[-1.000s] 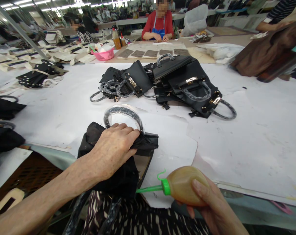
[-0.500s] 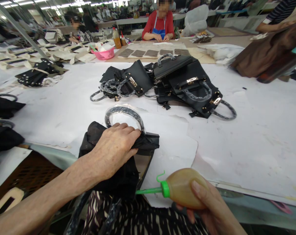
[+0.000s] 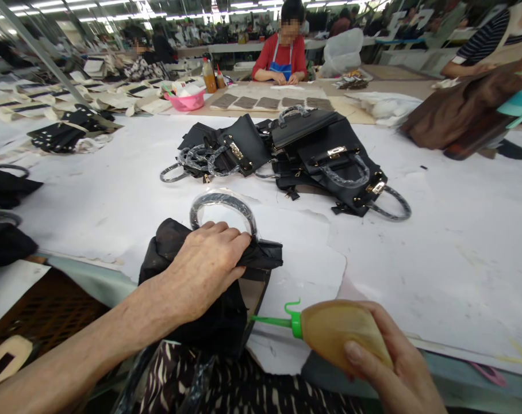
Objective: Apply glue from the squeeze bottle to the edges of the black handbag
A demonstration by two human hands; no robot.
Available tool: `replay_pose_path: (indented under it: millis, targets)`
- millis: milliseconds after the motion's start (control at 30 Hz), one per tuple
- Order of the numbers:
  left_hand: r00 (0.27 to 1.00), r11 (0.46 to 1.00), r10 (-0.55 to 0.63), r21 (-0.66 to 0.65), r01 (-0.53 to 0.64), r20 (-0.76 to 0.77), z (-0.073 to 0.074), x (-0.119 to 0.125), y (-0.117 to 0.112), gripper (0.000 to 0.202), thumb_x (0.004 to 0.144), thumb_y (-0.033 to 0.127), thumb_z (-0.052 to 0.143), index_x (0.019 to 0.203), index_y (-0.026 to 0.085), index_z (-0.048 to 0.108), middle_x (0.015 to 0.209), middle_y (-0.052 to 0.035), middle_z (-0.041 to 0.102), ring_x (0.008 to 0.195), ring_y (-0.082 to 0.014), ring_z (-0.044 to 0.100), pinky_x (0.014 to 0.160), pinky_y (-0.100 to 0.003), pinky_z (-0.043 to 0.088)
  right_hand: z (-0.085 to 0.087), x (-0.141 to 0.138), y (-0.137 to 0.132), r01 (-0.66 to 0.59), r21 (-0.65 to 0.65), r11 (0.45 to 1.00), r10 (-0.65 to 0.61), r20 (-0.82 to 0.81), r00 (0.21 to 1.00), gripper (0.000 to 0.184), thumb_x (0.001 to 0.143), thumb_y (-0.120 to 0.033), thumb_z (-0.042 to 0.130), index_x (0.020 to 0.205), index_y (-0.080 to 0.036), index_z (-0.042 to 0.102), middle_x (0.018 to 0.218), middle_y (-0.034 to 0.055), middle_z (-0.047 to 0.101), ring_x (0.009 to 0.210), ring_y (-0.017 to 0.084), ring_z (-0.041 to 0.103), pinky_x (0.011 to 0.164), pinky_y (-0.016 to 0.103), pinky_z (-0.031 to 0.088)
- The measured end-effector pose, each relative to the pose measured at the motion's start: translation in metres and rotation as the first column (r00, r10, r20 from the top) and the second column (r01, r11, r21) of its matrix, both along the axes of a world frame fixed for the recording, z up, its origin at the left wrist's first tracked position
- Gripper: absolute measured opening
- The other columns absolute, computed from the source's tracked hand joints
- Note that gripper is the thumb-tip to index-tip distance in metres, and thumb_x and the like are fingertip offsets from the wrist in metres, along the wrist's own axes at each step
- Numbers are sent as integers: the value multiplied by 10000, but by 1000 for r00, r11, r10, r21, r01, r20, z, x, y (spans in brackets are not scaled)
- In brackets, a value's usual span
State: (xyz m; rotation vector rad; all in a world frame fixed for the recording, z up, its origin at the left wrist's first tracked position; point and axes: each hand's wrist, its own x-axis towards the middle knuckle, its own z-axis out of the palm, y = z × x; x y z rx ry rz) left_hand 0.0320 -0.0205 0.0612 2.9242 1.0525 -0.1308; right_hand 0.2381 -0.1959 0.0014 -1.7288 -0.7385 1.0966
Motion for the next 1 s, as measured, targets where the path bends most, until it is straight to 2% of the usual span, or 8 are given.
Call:
replay_pose_path:
  millis: [100,200,333,467,800,933,1000]
  targets:
    - [1000,1000,-2,-23,2,-3,2,0,0,122,809,179,668,902,155,594,916,-68,652,875,-294,597,769,-455,517,-4,2,9,-36,7,999,36,48,998,388,777,-537,668,969,-222,546,752,-3,601,644,205,531,519,246,431]
    - [1000,999,8,-37,-9,-12,3,1,-1,121,813,181,664,908,154,595,925,-70,653,890,-289,597,791,-451,512,-12,6,16,-69,23,997,67,81,994,398,793,-529,662,998,-220,518,786,0,603,694,217,546,564,269,418]
    - [1000,999,16,-46,-17,-15,5,1,0,110,817,175,657,901,157,588,933,-71,655,906,-286,596,805,-446,509,-27,16,23,-123,25,992,116,205,972,432,816,-547,662,1037,-220,486,841,6,603,769,239,562,666,304,428]
    - [1000,998,19,-56,-19,-14,7,1,2,111,817,170,650,906,156,585,937,-72,655,902,-288,595,804,-453,506,-40,25,33,-191,27,981,173,309,935,438,843,-549,655,1060,-211,482,838,5,596,742,231,547,664,309,419]
    - [1000,999,3,-53,-3,0,9,4,13,99,812,184,656,869,165,578,897,-62,648,873,-278,598,776,-422,500,-51,27,55,-91,139,986,45,303,952,515,794,-539,706,1108,-203,473,939,33,599,844,270,561,747,333,412]
    - [1000,999,7,-51,-8,-10,10,6,17,77,818,173,637,869,163,580,893,-61,649,884,-283,600,790,-427,495,-48,25,52,-71,147,987,23,302,953,538,784,-533,718,1127,-202,469,947,35,600,853,265,561,749,330,420]
    - [1000,999,10,-47,-11,-7,10,6,17,76,819,176,636,872,162,584,895,-62,651,889,-286,603,794,-428,494,-43,23,47,-71,119,990,39,253,967,517,797,-539,705,1112,-201,472,894,27,601,793,251,563,685,318,441]
